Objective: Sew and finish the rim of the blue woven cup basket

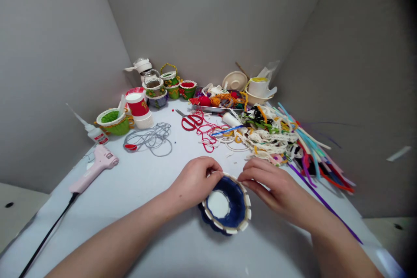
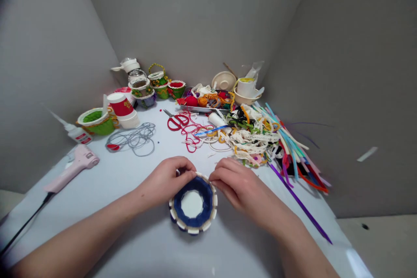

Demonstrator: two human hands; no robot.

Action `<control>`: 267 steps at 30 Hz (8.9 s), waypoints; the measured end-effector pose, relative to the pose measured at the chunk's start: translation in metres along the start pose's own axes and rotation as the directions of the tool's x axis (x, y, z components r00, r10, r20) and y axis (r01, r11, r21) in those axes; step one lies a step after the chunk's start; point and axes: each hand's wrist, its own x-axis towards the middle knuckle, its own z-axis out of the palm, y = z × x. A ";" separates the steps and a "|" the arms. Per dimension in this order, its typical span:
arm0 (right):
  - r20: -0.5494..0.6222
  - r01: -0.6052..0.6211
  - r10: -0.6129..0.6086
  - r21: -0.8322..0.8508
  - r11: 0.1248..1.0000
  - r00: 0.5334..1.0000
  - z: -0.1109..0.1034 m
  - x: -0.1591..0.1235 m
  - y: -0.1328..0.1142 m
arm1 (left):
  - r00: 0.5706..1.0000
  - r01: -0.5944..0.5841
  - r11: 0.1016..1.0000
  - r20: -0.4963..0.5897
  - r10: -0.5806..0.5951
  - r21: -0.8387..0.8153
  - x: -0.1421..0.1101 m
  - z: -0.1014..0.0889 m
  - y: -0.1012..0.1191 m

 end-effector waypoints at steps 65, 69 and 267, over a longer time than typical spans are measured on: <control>-0.005 -0.006 0.006 0.044 0.999 1.000 0.001 -0.003 -0.003 | 0.996 -0.060 0.998 -0.062 0.061 0.026 -0.001 0.005 -0.005; 0.030 -0.085 0.082 0.111 0.990 0.996 -0.002 -0.003 0.002 | 0.997 -0.043 0.999 -0.064 0.045 0.022 0.000 0.003 -0.006; 0.094 -0.128 0.116 0.138 0.982 0.989 0.012 -0.002 0.004 | 0.987 0.072 0.977 0.156 -0.040 -0.200 -0.004 0.009 0.009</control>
